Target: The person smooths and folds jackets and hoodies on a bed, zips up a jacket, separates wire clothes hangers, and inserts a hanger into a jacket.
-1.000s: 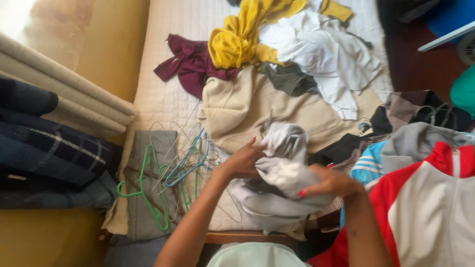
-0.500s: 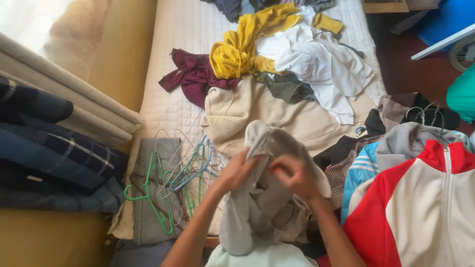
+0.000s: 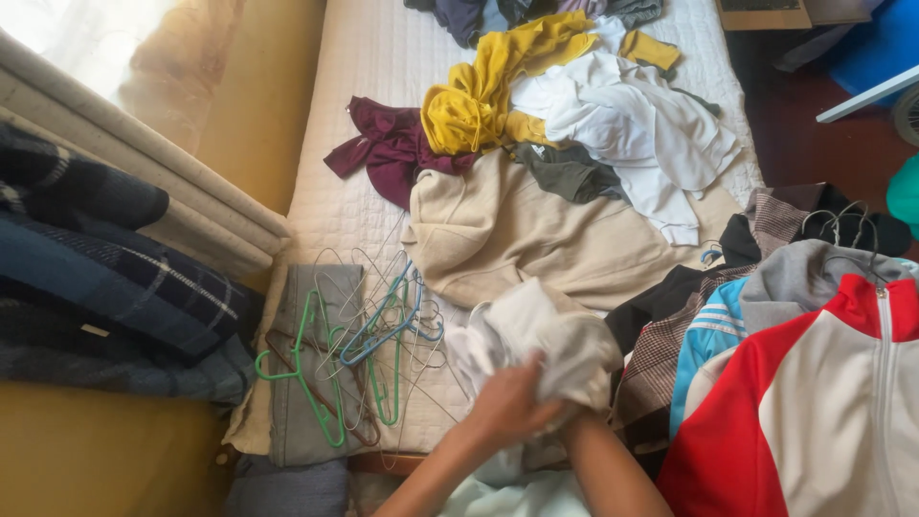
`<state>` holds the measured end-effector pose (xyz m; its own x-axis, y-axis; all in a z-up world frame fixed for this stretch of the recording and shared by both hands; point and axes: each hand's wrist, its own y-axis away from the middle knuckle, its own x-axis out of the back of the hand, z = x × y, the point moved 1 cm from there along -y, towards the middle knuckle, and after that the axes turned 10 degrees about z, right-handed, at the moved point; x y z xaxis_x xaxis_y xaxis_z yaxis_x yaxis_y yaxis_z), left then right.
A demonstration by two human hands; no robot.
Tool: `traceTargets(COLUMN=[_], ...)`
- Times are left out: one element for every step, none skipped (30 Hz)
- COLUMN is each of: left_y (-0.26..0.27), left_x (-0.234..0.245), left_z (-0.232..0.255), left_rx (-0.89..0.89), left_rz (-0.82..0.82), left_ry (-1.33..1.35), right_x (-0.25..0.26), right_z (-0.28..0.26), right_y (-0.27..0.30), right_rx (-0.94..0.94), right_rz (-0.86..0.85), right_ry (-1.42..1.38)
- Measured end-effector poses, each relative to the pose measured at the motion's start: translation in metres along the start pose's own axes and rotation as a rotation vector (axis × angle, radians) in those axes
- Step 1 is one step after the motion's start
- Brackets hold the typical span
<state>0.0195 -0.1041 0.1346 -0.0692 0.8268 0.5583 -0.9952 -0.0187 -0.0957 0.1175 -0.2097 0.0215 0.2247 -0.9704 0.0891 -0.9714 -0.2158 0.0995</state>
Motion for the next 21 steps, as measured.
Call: traceTargets(left_y=[-0.005,-0.010,-0.014,-0.016,-0.020,-0.023,-0.024,-0.026,-0.028,-0.026,-0.022,-0.019,-0.015,-0.011,-0.008,-0.007,-0.007,-0.006,-0.006,-0.008,-0.009], left_x=[0.005,0.013,0.020,0.021,0.022,0.023,0.024,0.026,0.028,0.026,0.024,0.022,0.018,0.012,0.008,0.006,0.003,0.001,0.001,0.002,0.003], left_z=[-0.007,-0.015,-0.024,-0.027,-0.030,-0.033,-0.034,-0.035,-0.033,-0.030,-0.025,-0.020,-0.014,-0.007,-0.003,-0.003,-0.004,-0.006,-0.010,-0.016,-0.021], left_rx=[0.044,0.116,0.189,0.158,0.126,0.095,0.039,-0.019,-0.078,-0.041,-0.004,0.033,0.004,-0.029,-0.062,-0.003,0.055,0.115,0.162,0.200,0.233], left_rz=[0.227,0.287,0.346,0.308,0.270,0.233,0.192,0.154,0.115,-0.007,-0.129,-0.253,-0.334,-0.412,-0.490,-0.466,-0.442,-0.417,-0.188,0.042,0.273], left_ry=[0.012,0.045,0.079,0.015,-0.048,-0.112,-0.076,-0.043,-0.010,0.080,0.171,0.261,0.287,0.309,0.331,0.314,0.296,0.280,0.217,0.152,0.085], right_x=[-0.006,-0.009,-0.012,-0.013,-0.014,-0.016,-0.018,-0.019,-0.021,-0.020,-0.018,-0.018,-0.018,-0.018,-0.020,-0.020,-0.022,-0.022,-0.022,-0.022,-0.020], right_z=[-0.004,-0.006,-0.008,-0.009,-0.009,-0.009,-0.008,-0.008,-0.007,-0.007,-0.007,-0.006,-0.007,-0.008,-0.010,-0.011,-0.012,-0.012,-0.013,-0.015,-0.015], right_y=[-0.007,-0.009,-0.012,-0.013,-0.012,-0.012,-0.008,-0.007,-0.004,-0.002,0.000,0.003,0.005,0.003,0.003,0.003,0.004,0.007,0.009,0.008,0.011], right_rx=[0.010,0.013,0.014,0.011,0.001,-0.008,-0.019,-0.031,-0.038,-0.038,-0.043,-0.046,-0.051,-0.044,-0.043,-0.042,-0.039,-0.040,-0.038,-0.037,-0.029], right_rz=[0.030,0.035,0.043,0.044,0.042,0.026,0.007,-0.019,-0.039,-0.049,-0.064,-0.068,-0.076,-0.081,-0.085,-0.091,-0.095,-0.101,-0.106,-0.111,-0.113], right_ry=[-0.029,-0.043,-0.057,-0.064,-0.069,-0.073,-0.072,-0.078,-0.085,-0.081,-0.078,-0.080,-0.075,-0.074,-0.075,-0.073,-0.071,-0.066,-0.067,-0.062,-0.055])
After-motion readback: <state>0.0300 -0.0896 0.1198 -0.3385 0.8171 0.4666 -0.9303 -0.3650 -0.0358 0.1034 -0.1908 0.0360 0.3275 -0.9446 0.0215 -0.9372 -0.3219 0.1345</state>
